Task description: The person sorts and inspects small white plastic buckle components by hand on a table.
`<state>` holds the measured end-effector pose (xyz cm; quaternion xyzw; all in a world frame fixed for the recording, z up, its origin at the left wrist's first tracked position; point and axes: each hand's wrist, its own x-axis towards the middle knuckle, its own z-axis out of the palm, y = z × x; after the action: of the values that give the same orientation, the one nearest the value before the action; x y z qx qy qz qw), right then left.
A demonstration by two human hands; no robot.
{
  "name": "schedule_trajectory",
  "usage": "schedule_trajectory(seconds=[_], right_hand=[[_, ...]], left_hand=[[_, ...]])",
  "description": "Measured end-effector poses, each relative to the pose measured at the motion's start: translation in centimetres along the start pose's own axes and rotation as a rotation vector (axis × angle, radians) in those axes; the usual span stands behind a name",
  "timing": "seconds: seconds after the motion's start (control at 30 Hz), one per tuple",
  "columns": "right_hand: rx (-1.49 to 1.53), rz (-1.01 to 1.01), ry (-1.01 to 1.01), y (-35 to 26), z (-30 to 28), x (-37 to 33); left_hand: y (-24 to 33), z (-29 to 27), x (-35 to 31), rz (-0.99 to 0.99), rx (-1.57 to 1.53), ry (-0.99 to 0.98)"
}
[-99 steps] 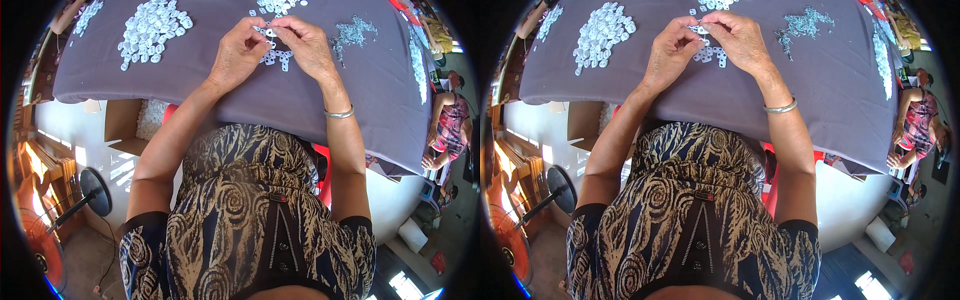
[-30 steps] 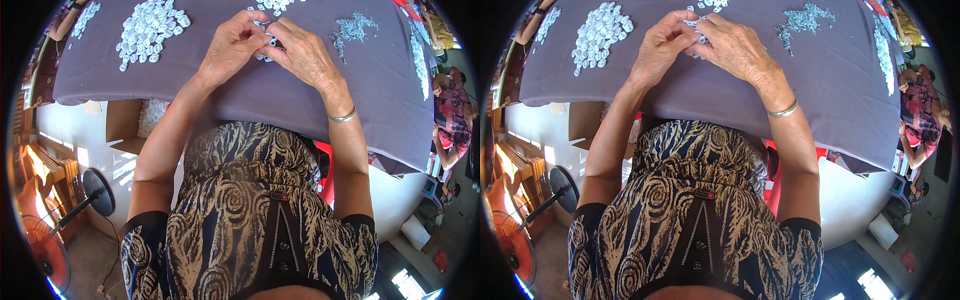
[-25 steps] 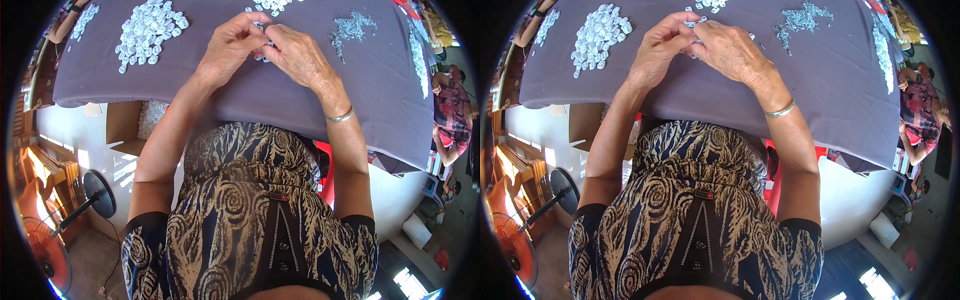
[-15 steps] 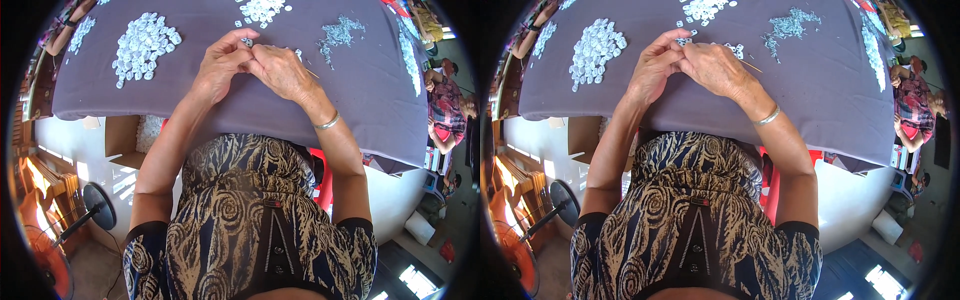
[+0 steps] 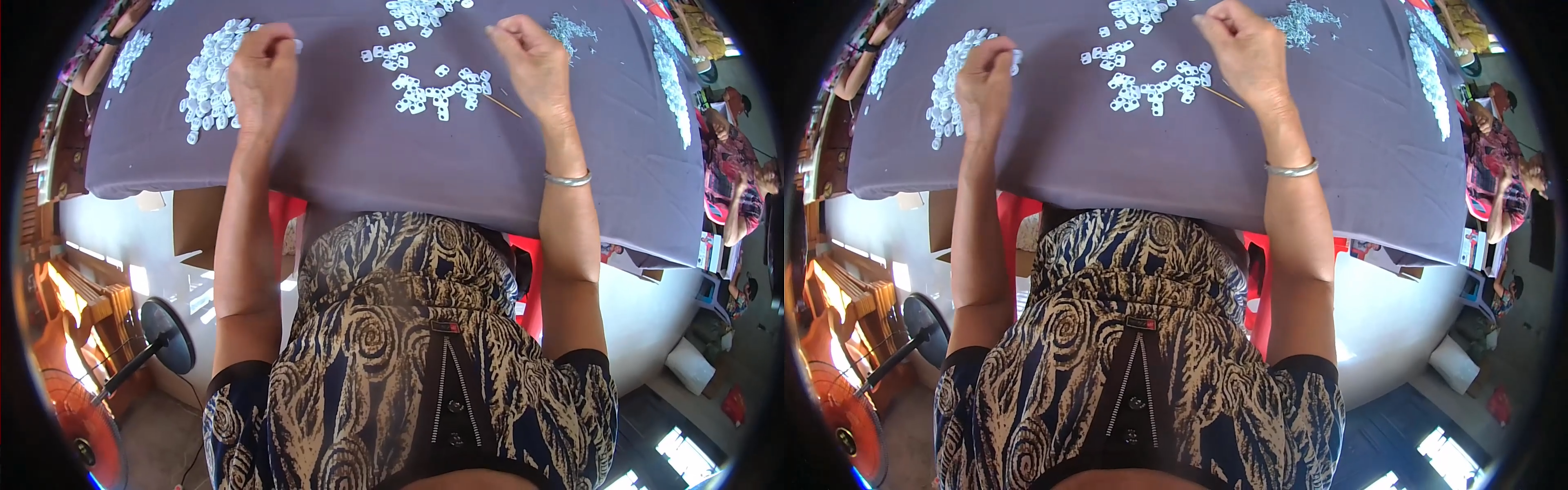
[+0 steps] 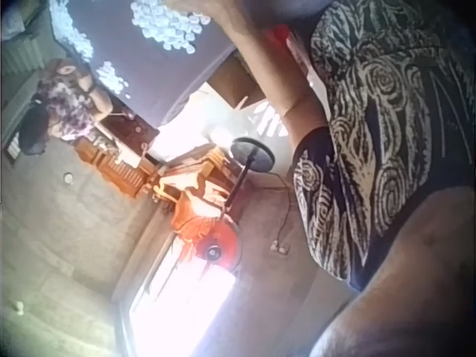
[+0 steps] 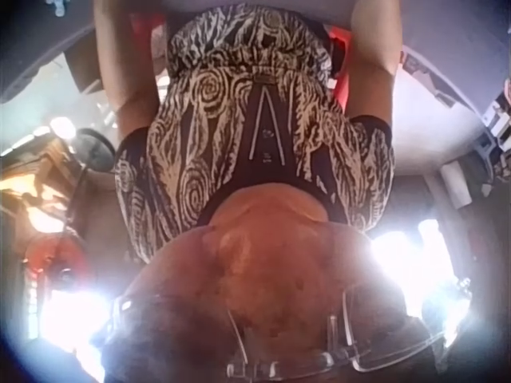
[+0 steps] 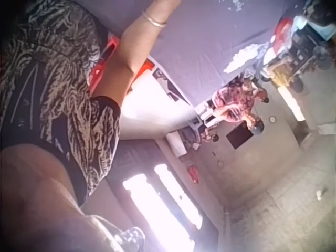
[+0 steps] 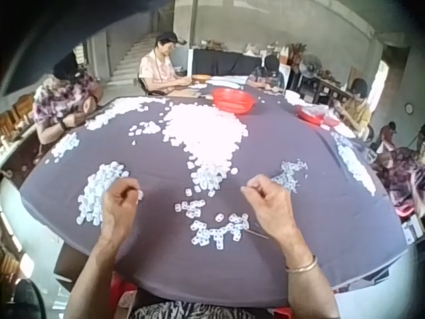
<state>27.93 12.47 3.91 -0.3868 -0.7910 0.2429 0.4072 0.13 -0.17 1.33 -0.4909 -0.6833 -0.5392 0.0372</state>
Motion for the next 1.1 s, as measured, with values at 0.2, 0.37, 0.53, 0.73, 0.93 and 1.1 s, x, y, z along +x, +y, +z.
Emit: schedule_trajectory(seconds=[0.2,0.37,0.53,0.73,0.93,1.1], right_hand=[[-0.028,0.141,-0.363,1.3,-3.6,0.4],[-0.078,0.173,-0.557,1.2,-2.4,-0.1],[-0.093,0.022,-0.53,-0.9,0.8,-0.8],[-0.076,-0.201,-0.507,-2.3,2.7,-0.6],[-0.126,-0.012,-0.331,0.1,0.2,4.0],[-0.194,0.166,-0.233,3.5,-1.0,6.6]], left_hand=[[0.3,-0.2,0.5,0.012,-0.229,0.237],[0.8,1.5,-1.1,0.04,-0.275,0.074],[1.6,3.4,-3.1,-0.054,-0.355,-0.132],[2.1,3.8,-3.7,-0.103,-0.401,-0.174],[2.3,4.0,-3.3,-0.138,-0.387,-0.198],[2.9,3.6,-3.3,-0.152,-0.31,-0.208]])
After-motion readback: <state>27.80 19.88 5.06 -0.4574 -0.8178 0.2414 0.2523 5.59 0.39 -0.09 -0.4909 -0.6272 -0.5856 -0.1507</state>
